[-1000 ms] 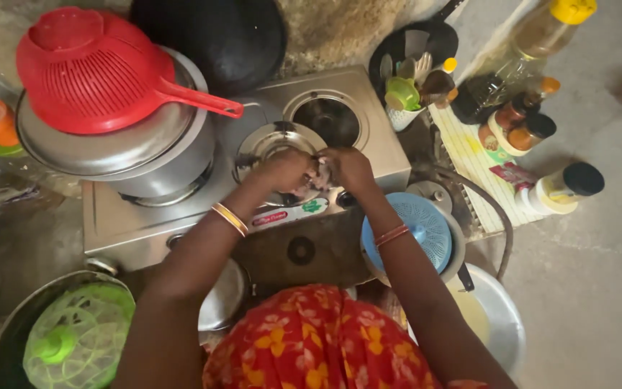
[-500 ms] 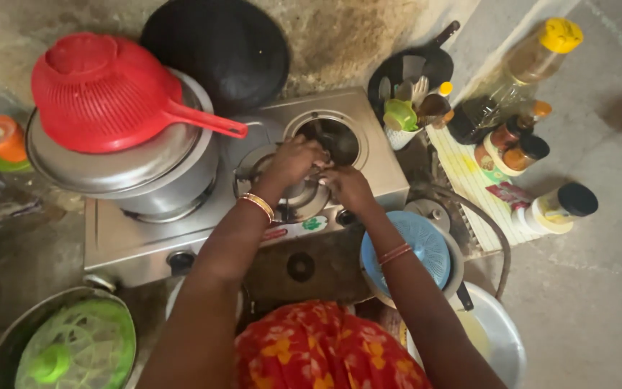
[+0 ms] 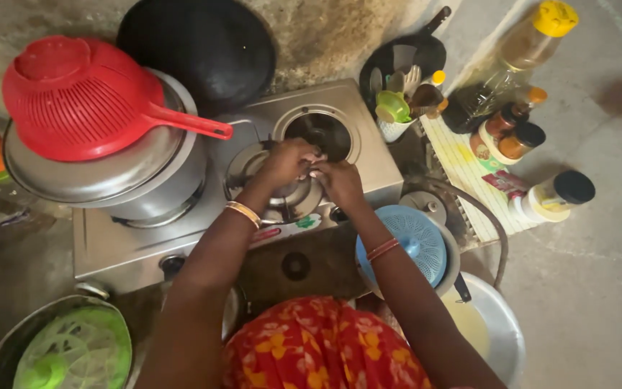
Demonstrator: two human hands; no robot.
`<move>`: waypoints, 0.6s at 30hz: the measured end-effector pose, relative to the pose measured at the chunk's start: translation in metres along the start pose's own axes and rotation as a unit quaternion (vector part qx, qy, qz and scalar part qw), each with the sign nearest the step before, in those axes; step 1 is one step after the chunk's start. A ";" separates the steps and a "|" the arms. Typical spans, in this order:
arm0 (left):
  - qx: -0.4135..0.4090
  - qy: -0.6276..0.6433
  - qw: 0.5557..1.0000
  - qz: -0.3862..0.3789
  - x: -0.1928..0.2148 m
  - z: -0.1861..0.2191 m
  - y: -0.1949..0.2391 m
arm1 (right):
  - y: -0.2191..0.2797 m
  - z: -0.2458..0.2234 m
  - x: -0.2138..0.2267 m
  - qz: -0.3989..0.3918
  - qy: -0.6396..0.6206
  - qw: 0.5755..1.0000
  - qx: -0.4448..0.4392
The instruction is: The recorder cleans the burner caps of a gas stove and then washes rice or grains.
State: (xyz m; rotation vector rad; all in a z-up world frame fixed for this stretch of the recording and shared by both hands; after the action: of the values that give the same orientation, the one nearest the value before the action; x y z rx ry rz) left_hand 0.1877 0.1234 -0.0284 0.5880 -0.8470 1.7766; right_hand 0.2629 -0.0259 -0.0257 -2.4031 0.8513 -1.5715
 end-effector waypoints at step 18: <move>0.083 -0.273 0.957 0.043 0.053 -0.053 0.038 | 0.001 -0.012 0.012 0.009 -0.036 0.999 0.006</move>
State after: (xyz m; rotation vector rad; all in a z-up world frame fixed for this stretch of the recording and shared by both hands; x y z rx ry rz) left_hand 0.1338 0.1871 -0.0336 1.2045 -1.1103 1.7997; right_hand 0.2554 -0.0312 -0.0109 -2.4197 0.8454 -1.4701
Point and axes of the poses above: each hand's wrist, its own y-axis away from the middle knuckle, its own x-axis out of the back of the hand, z = x × y, the point moved 4 cm from there along -y, towards the middle knuckle, and after that the axes turned 3 degrees about -x, right-handed, at the moved point
